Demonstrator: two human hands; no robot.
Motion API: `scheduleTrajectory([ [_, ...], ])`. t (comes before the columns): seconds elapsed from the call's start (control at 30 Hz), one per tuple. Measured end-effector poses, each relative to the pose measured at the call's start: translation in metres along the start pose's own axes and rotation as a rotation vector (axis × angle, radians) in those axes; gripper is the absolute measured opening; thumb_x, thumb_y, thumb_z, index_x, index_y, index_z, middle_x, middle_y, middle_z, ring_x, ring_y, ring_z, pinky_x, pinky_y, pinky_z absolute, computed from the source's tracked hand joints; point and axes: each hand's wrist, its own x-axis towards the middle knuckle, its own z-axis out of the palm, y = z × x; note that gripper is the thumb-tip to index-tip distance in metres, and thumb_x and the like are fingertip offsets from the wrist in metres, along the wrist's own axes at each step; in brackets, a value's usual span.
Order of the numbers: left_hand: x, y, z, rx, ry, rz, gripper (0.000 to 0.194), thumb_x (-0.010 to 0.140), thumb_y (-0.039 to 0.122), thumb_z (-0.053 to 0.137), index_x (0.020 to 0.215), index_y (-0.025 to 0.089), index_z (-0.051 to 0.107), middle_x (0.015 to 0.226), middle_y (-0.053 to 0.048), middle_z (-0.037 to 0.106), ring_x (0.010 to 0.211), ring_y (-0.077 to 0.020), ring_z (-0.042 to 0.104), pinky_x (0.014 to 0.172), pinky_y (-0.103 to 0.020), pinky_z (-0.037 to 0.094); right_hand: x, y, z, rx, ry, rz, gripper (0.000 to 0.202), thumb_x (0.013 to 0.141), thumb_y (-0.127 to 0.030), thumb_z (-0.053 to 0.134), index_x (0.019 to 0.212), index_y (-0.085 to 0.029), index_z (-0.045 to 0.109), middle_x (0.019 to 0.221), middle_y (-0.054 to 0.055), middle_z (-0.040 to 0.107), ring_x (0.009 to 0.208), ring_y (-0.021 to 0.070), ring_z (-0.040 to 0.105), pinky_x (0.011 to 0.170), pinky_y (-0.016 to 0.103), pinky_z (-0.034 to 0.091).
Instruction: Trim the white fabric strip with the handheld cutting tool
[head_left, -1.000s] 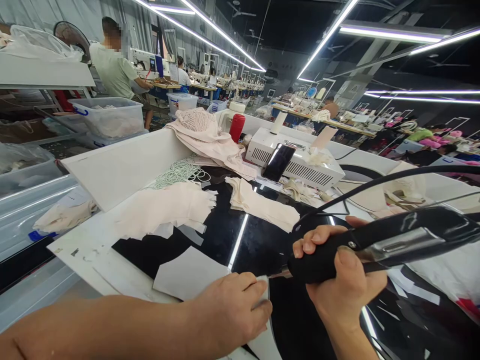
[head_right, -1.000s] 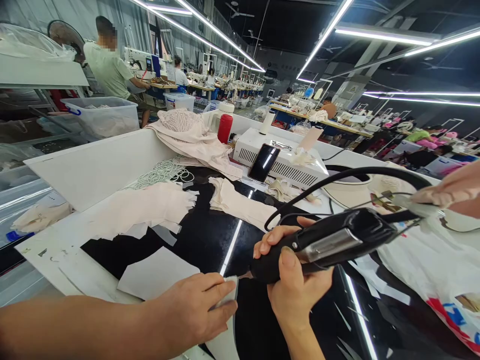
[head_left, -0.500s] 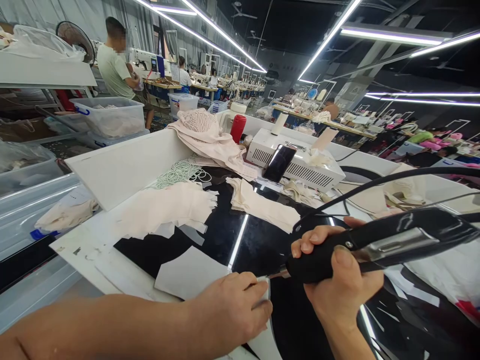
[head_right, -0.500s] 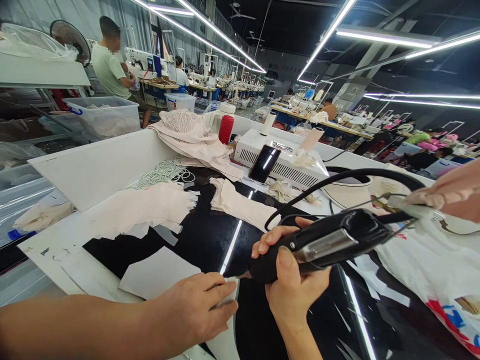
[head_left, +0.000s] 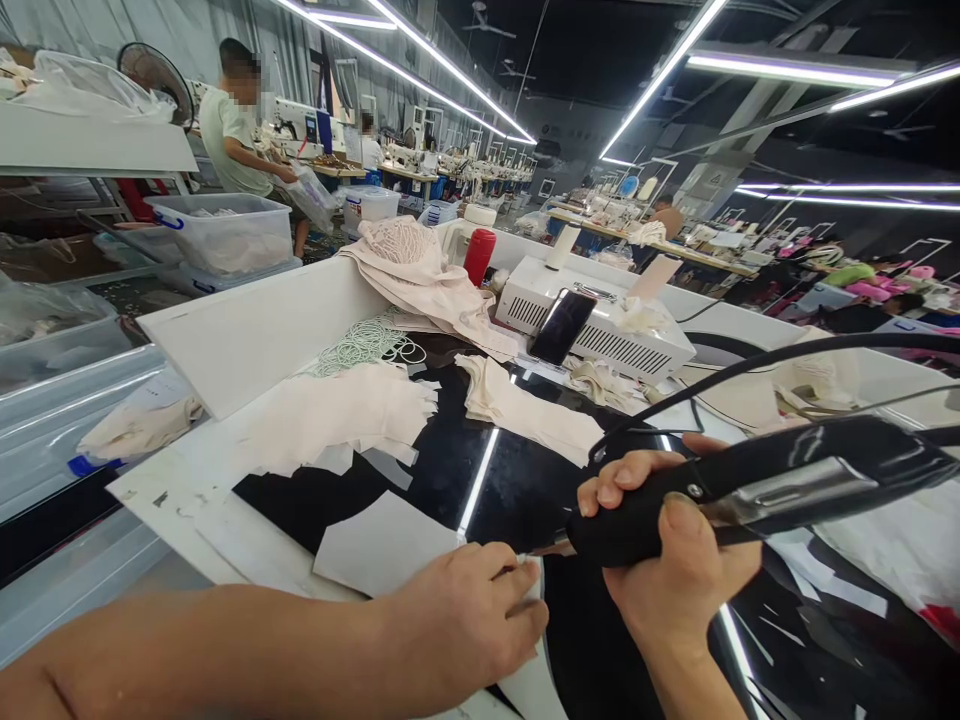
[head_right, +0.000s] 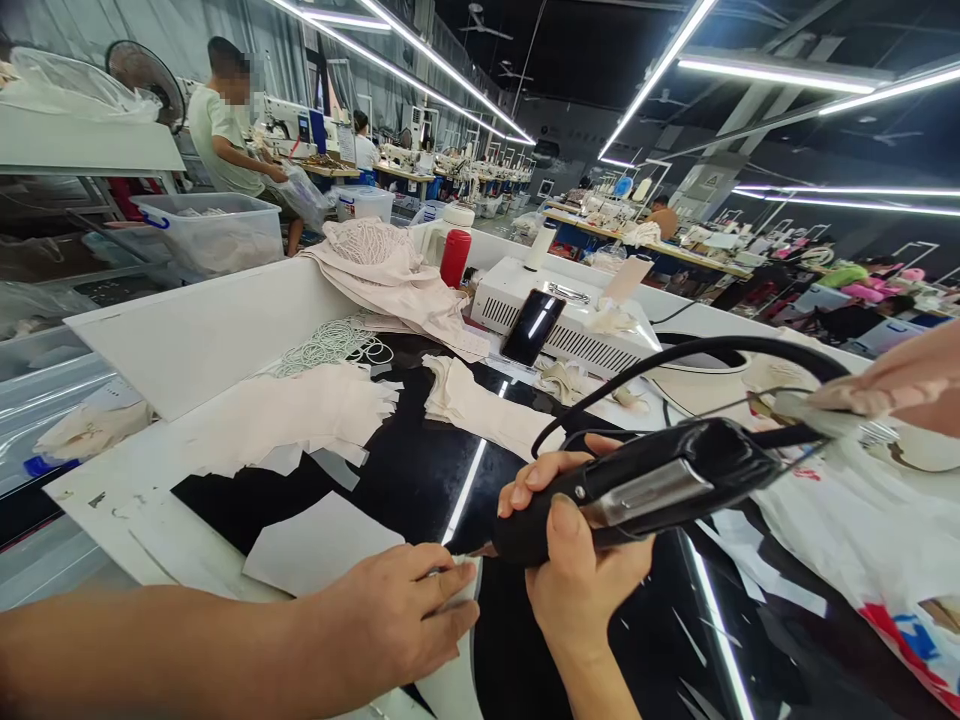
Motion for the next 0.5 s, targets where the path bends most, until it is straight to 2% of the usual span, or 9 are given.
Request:
scheduleTrajectory([
  [0.17, 0.003, 0.000, -0.002, 0.004, 0.024, -0.011, 0.012, 0.118, 0.021, 0.072, 0.108, 0.014, 0.076, 0.121, -0.015, 0.085, 0.111, -0.0203, 0.079, 0.100, -0.031, 0.065, 0.004, -0.001, 0.001, 0.009, 0.003, 0.004, 0.052, 0.082, -0.046, 0.104, 0.121, -0.029, 0.074, 0.077, -0.007, 0.071, 0.056, 0.0170, 0.065, 0.047, 0.029, 0.058],
  [0.3, 0.004, -0.006, -0.006, -0.026, 0.077, -0.015, 0.018, 0.116, 0.012, 0.067, 0.099, 0.015, 0.072, 0.119, -0.013, 0.085, 0.097, -0.0167, 0.076, 0.097, -0.029, 0.065, 0.008, -0.011, -0.004, -0.006, 0.030, -0.008, 0.053, 0.080, -0.047, 0.105, 0.119, -0.029, 0.073, 0.076, -0.007, 0.072, 0.054, 0.0167, 0.065, 0.047, 0.029, 0.059],
  [0.37, 0.003, -0.014, -0.007, -0.032, 0.055, -0.026, 0.017, 0.115, 0.010, 0.067, 0.100, 0.016, 0.071, 0.124, -0.013, 0.084, 0.095, -0.0174, 0.076, 0.096, -0.031, 0.065, 0.008, -0.020, -0.008, -0.027, 0.056, 0.002, 0.054, 0.076, -0.048, 0.105, 0.116, -0.028, 0.074, 0.075, -0.007, 0.072, 0.053, 0.0165, 0.063, 0.046, 0.030, 0.059],
  [0.5, -0.004, -0.041, -0.010, -0.026, -0.030, -0.099, 0.007, 0.119, 0.015, 0.067, 0.117, 0.017, 0.072, 0.133, -0.010, 0.084, 0.108, -0.0216, 0.080, 0.099, -0.035, 0.066, 0.000, -0.039, -0.019, -0.053, 0.114, 0.053, 0.061, 0.068, -0.050, 0.109, 0.114, -0.028, 0.075, 0.072, -0.007, 0.072, 0.050, 0.0173, 0.060, 0.043, 0.030, 0.058],
])
